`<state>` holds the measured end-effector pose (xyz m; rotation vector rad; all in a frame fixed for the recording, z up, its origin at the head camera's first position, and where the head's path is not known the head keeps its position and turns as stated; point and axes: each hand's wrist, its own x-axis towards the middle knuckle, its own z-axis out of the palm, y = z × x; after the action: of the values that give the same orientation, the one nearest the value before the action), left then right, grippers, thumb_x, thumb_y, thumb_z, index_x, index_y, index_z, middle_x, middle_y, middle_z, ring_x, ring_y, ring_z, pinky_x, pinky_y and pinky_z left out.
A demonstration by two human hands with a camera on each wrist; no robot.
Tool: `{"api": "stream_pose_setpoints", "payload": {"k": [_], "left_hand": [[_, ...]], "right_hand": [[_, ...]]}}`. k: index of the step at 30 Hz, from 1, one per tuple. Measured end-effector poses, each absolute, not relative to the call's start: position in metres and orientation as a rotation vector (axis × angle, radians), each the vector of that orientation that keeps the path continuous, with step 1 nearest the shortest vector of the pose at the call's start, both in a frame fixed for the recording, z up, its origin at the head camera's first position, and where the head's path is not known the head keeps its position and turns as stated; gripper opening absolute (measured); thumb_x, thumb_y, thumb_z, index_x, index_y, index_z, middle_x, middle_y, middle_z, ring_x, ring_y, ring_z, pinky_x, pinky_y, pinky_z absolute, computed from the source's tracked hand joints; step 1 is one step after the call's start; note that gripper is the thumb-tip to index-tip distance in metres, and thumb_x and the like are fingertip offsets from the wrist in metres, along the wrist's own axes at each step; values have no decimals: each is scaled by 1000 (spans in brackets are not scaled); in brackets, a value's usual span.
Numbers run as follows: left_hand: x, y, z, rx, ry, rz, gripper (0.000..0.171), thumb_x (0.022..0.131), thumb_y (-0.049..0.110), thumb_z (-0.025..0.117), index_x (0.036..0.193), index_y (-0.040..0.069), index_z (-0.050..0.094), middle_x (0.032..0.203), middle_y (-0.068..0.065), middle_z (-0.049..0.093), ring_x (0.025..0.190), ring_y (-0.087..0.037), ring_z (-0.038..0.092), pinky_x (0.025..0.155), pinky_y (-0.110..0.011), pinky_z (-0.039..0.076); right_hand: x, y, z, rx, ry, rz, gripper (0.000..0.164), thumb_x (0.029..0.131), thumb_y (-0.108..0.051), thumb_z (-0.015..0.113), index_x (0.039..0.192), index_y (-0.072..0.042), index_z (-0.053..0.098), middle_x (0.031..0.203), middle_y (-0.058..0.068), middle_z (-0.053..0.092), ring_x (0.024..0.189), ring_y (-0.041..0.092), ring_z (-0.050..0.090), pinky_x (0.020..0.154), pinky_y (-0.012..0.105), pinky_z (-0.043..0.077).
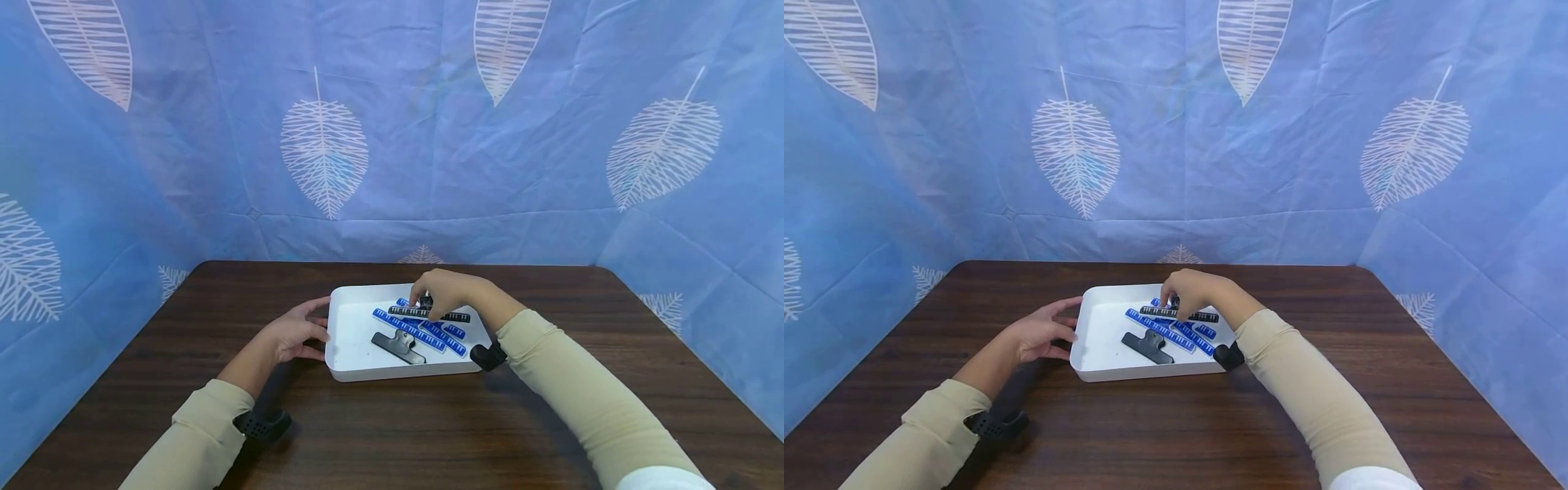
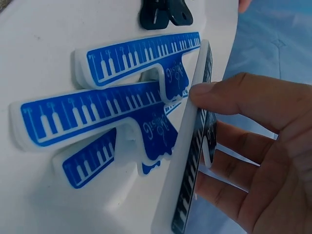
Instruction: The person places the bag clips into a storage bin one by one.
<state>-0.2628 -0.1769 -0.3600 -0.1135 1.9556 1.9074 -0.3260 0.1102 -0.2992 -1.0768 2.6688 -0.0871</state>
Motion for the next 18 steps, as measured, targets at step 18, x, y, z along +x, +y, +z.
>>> {"api": "stream_pose_setpoints", "payload": {"k": [18], "left_hand": [[-263, -177, -359, -104, 1952, 1903, 81, 73, -11, 58, 138, 23, 25, 126, -21, 37, 106, -39, 45, 67, -50, 49]], "right_hand": [[-324, 92, -299, -1090, 2616, -75, 38, 71, -10, 71, 107, -17, 63, 104, 2, 58, 85, 14, 54, 70, 27, 48]]}}
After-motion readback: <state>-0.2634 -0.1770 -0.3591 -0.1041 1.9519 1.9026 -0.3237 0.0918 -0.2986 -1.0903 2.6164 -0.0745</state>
